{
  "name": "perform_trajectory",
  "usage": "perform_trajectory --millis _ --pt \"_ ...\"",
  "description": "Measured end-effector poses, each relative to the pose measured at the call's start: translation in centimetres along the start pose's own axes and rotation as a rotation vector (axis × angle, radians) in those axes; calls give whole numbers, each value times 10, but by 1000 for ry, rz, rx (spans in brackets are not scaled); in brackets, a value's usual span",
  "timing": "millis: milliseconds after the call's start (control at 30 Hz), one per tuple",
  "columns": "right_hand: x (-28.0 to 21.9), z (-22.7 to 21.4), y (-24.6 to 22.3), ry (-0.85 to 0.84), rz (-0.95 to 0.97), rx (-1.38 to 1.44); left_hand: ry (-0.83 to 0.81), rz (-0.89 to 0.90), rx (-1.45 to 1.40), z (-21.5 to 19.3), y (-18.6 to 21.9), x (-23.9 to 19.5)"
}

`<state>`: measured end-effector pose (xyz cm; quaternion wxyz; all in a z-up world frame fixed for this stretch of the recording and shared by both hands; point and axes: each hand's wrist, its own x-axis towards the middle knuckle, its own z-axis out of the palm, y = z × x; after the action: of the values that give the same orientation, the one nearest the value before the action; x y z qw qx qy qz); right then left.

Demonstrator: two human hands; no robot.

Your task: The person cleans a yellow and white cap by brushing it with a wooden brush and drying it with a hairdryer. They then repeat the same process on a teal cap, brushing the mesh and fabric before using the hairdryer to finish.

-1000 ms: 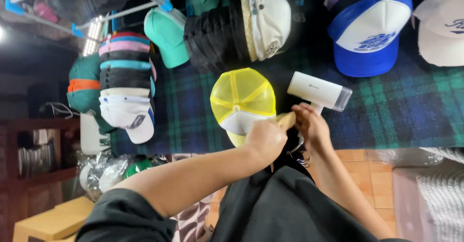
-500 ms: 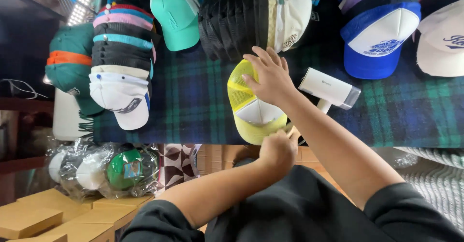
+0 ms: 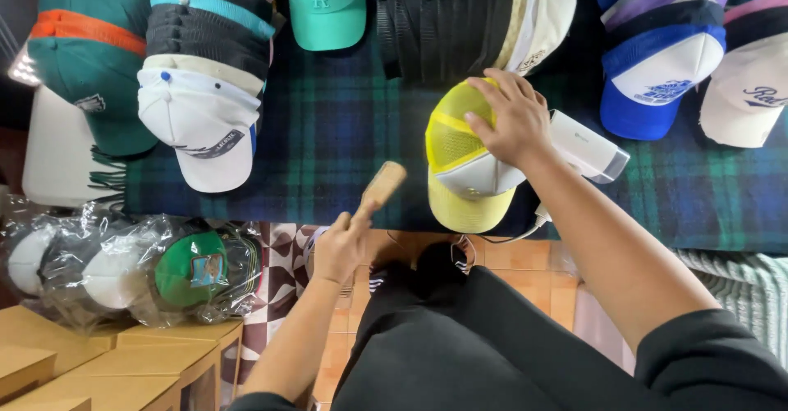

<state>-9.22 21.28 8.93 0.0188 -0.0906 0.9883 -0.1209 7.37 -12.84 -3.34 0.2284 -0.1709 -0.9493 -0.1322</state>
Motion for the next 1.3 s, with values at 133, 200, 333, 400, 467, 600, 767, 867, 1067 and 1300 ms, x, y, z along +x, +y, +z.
perform_trajectory --millis 133,200,333,400,467,600,767,867,1067,1300 --pt "1 -2 0 -33 -17 -19 60 -125 -158 7 56 -18" --pt "0 -2 0 -18 -15 -39 -12 -74 -474 -10 107 -16" --pt "-2 -9 -8 -34 -14 -18 40 -220 -499 36 108 -20" --pt "-2 -10 -6 -36 -12 20 -73 -641 -662 39 108 -9" --pt "-2 -10 -5 -38 -18 19 -86 -792 -770 4 109 28" --pt "-1 -5 2 -51 -1 11 -36 -1053 -1033 -34 120 95" --pt "-3 -5 0 47 -50 54 -102 -1128 -1019 -36 151 107" --pt "-6 -1 2 72 -68 53 -200 -1160 -957 -44 206 55" --pt "-9 1 9 176 -166 115 -430 -1025 -743 9 323 -93" --pt "-5 0 16 56 -175 52 -13 -1293 -782 -7 264 38"
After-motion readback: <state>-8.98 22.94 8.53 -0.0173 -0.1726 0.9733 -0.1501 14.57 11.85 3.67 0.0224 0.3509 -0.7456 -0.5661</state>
